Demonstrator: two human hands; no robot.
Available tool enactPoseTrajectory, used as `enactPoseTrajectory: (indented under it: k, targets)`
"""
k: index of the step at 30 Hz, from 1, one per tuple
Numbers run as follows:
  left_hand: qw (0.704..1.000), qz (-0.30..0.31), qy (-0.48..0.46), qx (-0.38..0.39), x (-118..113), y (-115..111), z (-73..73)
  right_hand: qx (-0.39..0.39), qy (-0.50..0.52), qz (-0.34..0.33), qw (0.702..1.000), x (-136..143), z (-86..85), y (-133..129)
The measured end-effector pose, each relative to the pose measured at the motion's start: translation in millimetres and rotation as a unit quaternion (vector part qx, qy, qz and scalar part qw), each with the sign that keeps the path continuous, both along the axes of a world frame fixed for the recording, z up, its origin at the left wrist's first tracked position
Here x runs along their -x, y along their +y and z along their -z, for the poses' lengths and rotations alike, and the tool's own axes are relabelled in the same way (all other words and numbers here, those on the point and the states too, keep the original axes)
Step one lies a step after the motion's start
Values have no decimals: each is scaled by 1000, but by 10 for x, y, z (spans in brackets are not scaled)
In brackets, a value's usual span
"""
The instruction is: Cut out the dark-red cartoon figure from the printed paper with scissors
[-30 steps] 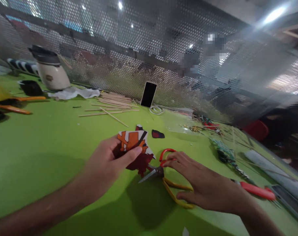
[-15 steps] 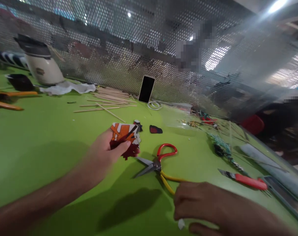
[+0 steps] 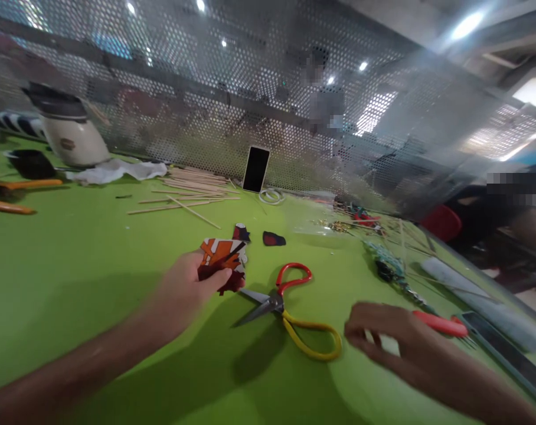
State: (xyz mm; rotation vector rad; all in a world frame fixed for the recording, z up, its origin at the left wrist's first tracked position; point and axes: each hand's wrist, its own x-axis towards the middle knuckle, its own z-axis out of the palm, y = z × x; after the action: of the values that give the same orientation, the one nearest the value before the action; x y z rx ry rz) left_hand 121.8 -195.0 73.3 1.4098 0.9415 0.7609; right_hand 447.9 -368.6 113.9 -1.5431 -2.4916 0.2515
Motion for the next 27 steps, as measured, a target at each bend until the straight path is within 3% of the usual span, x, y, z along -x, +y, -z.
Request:
enactPoseTrajectory:
  k: [7,12,15,18,22,27]
  targets:
    - [999,-5,7,-35,1,94,-71,-64,-43,241,967,-1188,292,1172]
    - [997,-11,31,-75,11,271,40,-22,-113,368,923,-1536,144,2002]
    - [994,-18,59,-88,29,386,132,39,-143,374,915,-1585,9,2322]
    - [993,-14,77,-93,41,455,204,87,-158,350,919,-1628,-20,2532]
    - [991,-2,99,-93,43,483,274,122,-169,314,926,-1671,136,2773]
    - [991,22,99,-89,30,484,330,93,-171,285,938,-1612,437,2940]
